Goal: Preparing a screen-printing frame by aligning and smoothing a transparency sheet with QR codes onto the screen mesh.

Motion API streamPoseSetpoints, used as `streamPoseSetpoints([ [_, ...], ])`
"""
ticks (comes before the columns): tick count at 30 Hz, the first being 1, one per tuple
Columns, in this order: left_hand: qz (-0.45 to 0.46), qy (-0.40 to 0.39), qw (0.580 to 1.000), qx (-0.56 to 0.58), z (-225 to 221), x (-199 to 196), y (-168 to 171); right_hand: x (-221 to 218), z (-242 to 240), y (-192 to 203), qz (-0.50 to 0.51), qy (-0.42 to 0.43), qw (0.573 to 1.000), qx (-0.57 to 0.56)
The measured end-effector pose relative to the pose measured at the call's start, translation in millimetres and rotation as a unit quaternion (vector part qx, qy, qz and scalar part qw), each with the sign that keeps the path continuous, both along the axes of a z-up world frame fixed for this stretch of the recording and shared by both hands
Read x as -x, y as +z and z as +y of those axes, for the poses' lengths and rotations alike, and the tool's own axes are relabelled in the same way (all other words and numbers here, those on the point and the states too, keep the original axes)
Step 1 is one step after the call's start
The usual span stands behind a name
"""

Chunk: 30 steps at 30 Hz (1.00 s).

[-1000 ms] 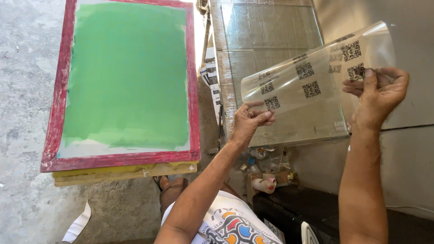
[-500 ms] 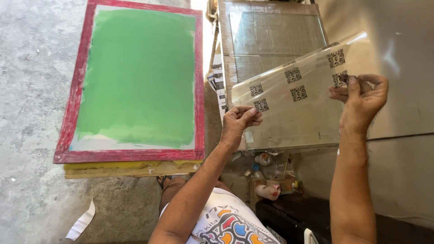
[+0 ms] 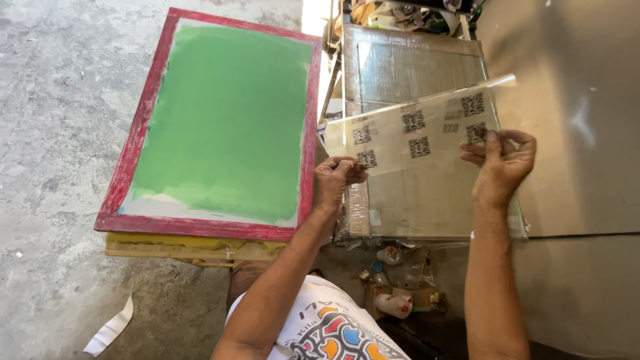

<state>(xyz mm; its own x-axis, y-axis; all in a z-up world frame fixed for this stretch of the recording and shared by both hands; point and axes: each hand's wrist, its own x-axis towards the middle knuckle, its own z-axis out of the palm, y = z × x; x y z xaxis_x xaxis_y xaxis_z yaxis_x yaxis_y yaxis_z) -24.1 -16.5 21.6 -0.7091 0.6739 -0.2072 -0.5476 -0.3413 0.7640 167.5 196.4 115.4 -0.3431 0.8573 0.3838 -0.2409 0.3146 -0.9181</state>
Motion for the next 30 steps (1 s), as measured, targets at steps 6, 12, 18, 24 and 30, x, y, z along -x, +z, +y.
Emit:
streamPoseSetpoints([
  [6, 0.025, 0.031, 0.999, -0.007, -40, 55, 4, 52, -23, -17, 0.035, 0.036, 0.998, 0.045],
  [12, 0.042, 0.036, 0.998, -0.029, -84, 158, 11, 133, -63, -25, 0.068, 0.077, 0.990, 0.092],
  [18, 0.238, 0.034, 0.970, 0.030, -117, 319, 99, 251, -105, 2, 0.099, 0.102, 0.982, 0.121],
  [24, 0.373, 0.045, 0.926, 0.025, -183, 416, 166, 353, -180, 50, 0.148, 0.113, 0.971, 0.153],
  [30, 0.262, 0.002, 0.944, 0.202, -248, 407, 103, 344, -249, -25, 0.060, 0.058, 0.972, 0.222],
])
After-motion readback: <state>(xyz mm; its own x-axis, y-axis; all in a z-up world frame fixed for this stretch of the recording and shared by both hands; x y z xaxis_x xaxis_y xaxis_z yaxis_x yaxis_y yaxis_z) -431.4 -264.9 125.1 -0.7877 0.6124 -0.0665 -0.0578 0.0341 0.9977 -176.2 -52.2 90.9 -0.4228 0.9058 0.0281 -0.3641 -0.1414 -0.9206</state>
